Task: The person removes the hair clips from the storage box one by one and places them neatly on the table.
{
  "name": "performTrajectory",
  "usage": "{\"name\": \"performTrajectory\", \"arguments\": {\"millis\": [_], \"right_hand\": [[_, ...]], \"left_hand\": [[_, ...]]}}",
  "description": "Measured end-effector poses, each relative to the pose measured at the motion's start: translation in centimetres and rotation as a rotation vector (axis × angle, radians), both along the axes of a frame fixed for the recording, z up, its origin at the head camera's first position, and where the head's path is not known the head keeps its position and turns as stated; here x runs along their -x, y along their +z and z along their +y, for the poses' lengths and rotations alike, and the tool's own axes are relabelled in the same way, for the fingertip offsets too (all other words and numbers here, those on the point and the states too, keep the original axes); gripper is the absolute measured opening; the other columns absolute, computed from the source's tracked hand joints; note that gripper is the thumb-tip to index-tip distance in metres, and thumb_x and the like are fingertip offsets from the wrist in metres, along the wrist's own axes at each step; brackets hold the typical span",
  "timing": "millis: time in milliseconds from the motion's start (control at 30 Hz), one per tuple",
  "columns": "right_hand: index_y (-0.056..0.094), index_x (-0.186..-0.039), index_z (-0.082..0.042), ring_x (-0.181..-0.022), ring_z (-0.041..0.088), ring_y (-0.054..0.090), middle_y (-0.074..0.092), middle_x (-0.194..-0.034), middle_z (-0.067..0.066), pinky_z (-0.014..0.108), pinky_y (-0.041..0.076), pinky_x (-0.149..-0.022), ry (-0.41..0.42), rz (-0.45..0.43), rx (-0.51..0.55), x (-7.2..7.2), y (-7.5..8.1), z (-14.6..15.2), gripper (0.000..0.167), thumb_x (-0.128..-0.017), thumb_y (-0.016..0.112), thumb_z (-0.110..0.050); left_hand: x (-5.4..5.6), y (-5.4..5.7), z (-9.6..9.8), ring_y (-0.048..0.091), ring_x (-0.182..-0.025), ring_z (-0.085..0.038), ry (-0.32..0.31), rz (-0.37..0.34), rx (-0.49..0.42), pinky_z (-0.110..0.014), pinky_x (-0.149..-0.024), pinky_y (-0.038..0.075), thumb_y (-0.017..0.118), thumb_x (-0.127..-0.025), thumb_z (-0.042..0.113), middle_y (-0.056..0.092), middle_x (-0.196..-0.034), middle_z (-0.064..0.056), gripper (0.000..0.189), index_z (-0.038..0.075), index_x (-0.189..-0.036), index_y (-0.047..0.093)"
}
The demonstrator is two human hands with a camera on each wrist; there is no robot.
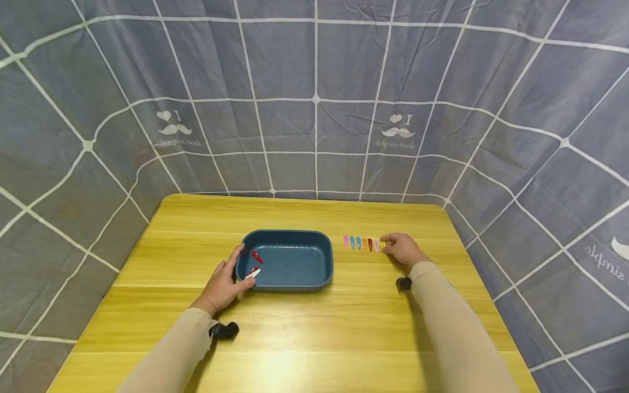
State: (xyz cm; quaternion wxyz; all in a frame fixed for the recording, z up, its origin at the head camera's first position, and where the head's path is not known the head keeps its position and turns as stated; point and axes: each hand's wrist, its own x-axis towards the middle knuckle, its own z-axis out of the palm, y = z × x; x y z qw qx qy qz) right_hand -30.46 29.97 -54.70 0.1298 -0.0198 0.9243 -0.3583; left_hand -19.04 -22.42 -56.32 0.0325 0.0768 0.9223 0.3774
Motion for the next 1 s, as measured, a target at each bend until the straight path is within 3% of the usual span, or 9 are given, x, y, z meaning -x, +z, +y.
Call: {"name": "performTrajectory", "arguments": {"millis": [267,1000], "right_hand": [[0.067,-0.139,-0.001,-0.117,0.03,0.061,0.073,-0.124,0.016,0.05,0.049,-0.11,-0.034,-0.019,0.018,-0.38,-0.37,-0.03,0.039,-0.102,0.067,-0.016],[0.064,-0.144,-0.003,-0.137,0.037,0.056,0.062,-0.149,0.018,0.054,0.044,-0.117,-0.035,-0.028,0.04,-0.4,-0.54,0.13,0.044,-0.103,0.066,-0.019]], "left_hand": [[-0.13,0.07,-0.01,0.019,-0.15,-0.07,0.002,-0.007,0.008,-0.085,-0.112,0.026,0.073,-0.098,0.044,0.03,-0.169,-0.029,0.096,0.027,-0.171,0.013],[-0.23,0.5,0.12,0.018,-0.15,-0.07,0.003,-0.01,0.019,-0.084,-0.114,0.023,0.072,-0.097,0.046,0.029,-0.169,-0.03,0.097,0.025,-0.171,0.013]]}}
